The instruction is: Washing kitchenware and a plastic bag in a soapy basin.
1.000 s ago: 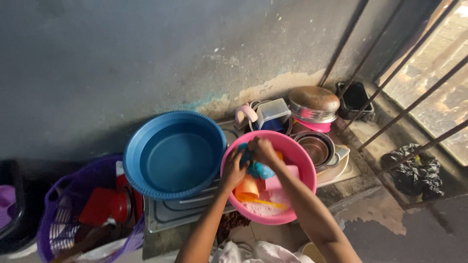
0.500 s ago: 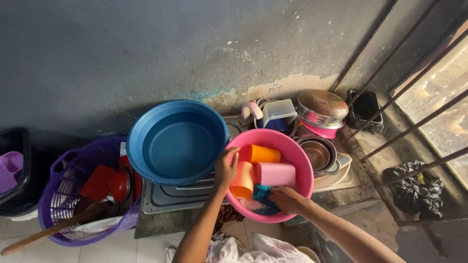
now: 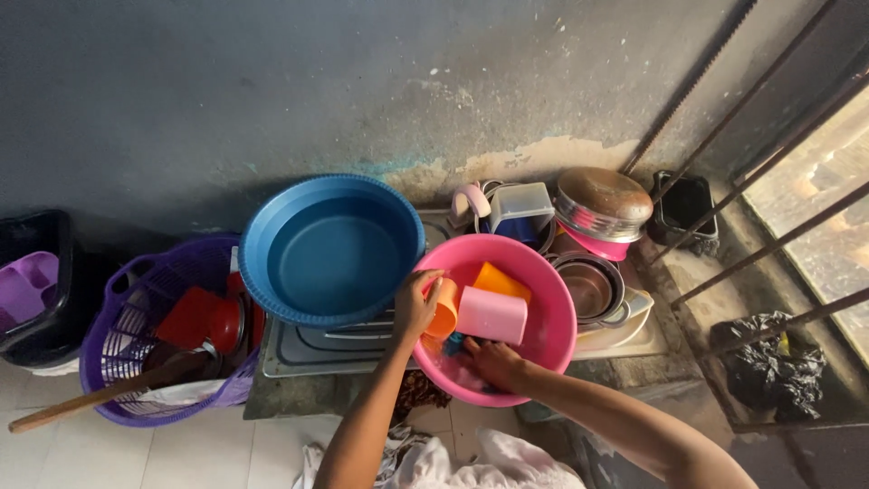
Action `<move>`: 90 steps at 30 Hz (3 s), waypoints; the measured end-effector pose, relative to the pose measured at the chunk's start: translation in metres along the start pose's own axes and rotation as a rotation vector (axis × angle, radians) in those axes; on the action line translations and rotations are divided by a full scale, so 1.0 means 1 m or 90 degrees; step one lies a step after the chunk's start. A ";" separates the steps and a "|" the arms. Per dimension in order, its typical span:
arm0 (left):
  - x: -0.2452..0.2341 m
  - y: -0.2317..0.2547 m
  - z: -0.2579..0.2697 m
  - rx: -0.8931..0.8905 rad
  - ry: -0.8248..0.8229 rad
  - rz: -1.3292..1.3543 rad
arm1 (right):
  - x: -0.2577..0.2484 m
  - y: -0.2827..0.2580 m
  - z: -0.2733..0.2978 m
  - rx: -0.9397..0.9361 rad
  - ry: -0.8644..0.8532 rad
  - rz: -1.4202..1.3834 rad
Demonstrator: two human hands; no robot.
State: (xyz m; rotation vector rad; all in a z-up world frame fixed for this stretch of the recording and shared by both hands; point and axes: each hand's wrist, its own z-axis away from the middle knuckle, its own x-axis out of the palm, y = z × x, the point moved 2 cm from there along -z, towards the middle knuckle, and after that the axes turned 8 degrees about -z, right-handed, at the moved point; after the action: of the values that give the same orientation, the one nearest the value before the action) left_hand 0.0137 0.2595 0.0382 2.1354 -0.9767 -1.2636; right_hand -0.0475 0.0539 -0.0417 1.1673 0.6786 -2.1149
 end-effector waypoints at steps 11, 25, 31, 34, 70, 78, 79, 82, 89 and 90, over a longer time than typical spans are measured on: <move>-0.001 0.000 -0.002 -0.021 0.064 0.037 | -0.029 0.064 0.022 0.077 0.207 -0.759; 0.000 0.001 -0.001 -0.042 0.068 0.065 | -0.114 0.051 0.055 -0.244 0.527 -1.468; -0.004 0.003 -0.001 -0.033 0.058 0.068 | 0.009 0.092 -0.036 0.313 0.570 -1.094; -0.004 0.002 -0.001 -0.032 0.051 0.059 | 0.023 0.072 -0.046 0.200 0.507 -1.008; 0.000 0.022 0.008 0.041 -0.051 -0.148 | -0.037 0.060 0.030 0.047 -0.005 -0.182; 0.001 0.019 0.009 0.016 -0.094 -0.137 | -0.027 0.089 0.026 -0.060 0.013 -0.479; -0.001 0.020 0.006 0.018 -0.091 -0.136 | -0.030 0.094 0.036 -0.060 0.014 -0.477; 0.003 0.018 0.005 -0.038 -0.103 -0.084 | -0.059 0.095 0.070 -0.258 0.230 -0.769; 0.018 0.020 0.007 -0.105 -0.232 0.025 | -0.099 0.074 0.055 -0.077 0.567 -1.173; 0.017 0.026 0.006 -0.095 -0.256 0.023 | -0.095 0.079 0.044 -0.017 0.650 -1.130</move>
State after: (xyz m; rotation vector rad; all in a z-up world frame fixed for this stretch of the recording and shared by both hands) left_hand 0.0049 0.2297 0.0444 1.7784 -1.0337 -1.7298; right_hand 0.0254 -0.0038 0.0512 1.9087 3.0492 -2.3068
